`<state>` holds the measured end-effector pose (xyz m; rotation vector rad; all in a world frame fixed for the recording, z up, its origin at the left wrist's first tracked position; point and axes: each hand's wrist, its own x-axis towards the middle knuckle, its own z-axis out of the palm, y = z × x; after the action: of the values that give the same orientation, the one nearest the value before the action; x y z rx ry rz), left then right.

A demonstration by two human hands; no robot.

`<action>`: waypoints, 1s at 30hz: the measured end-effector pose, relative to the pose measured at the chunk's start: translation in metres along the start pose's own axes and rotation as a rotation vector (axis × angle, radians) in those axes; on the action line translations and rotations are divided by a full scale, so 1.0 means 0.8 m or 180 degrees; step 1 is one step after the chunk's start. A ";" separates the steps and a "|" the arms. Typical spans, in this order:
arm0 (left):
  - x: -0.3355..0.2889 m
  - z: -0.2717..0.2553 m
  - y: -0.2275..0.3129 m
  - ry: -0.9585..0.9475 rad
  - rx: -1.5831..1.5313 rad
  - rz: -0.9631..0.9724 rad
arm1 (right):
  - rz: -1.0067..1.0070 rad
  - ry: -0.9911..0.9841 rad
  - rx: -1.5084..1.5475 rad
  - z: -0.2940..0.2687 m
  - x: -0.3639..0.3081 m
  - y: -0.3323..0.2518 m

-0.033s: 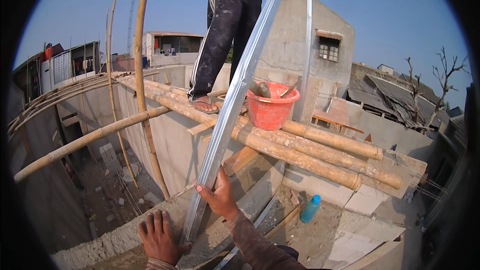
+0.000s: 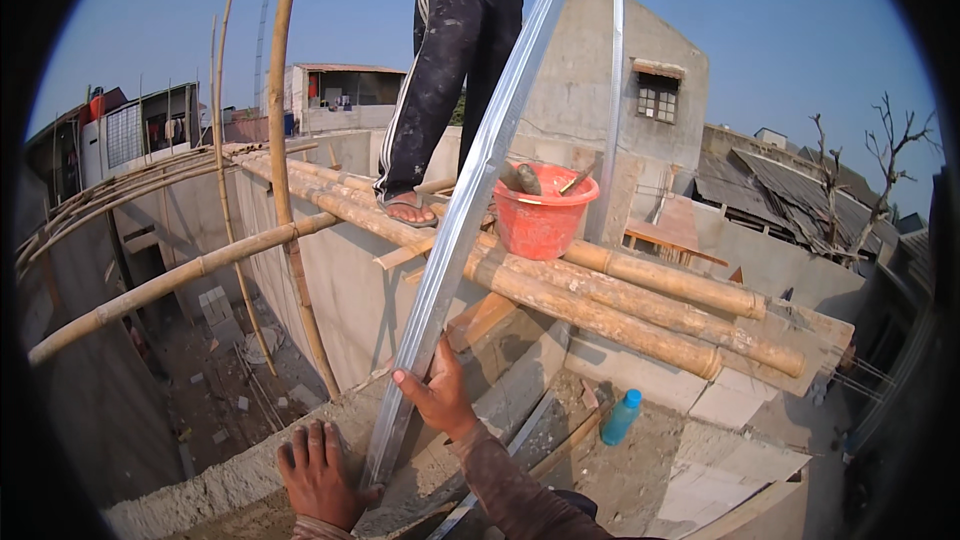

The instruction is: The person uses a hammer to break off excess concrete from the edge of a wall and then holds a long metal bar against the wall for alignment.

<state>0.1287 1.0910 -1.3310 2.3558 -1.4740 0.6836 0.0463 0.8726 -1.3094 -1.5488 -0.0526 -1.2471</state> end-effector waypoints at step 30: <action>0.004 0.005 0.002 0.0016 0.0007 -0.0153 | -0.0089 0.0132 -0.0008 -0.011 0.007 0.003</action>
<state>0.1294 1.0858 -1.3324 2.3814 -1.4102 0.6789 0.0446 0.8624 -1.3082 -1.5284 -0.0461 -1.3012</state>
